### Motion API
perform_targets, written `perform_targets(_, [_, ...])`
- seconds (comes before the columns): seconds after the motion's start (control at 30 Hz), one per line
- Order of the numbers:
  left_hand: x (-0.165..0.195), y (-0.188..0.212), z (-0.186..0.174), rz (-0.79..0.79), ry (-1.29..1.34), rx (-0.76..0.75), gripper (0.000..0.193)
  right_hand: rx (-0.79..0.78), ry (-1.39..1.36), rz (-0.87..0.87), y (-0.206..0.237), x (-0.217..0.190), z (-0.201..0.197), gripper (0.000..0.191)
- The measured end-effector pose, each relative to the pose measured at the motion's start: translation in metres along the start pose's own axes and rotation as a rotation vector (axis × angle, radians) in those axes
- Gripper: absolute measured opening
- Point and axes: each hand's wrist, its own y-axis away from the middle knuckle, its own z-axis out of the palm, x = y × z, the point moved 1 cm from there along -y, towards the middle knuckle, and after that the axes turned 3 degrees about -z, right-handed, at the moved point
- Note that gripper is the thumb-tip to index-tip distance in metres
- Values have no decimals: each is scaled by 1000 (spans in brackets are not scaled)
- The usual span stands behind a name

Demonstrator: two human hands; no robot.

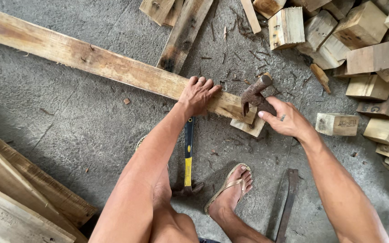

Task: The person repeatedly hammers a long wooden plank resting on a small block on the floor. They use a hammer in their right hand while stabilizing the plank with their left hand and occasionally their foot. The person adjusts the plank's position multiple times and continues striking it to break or shape the wood.

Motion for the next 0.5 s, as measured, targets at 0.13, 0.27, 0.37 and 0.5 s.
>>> perform_targets(0.13, [0, 0, -1, -1, 15, -12, 108, 17, -32, 13, -1, -1, 2, 37])
perform_targets(0.27, [0, 2, -1, -8, 81, 24, 110, -30, 68, -25, 1, -6, 1, 37])
perform_targets(0.37, [1, 2, 0, -2, 81, 105, 102, -81, 142, 41, 5, -9, -5, 39])
perform_targets(0.5, [1, 0, 1, -10, 86, 65, 102, -59, 198, -16, 13, -15, -4, 41])
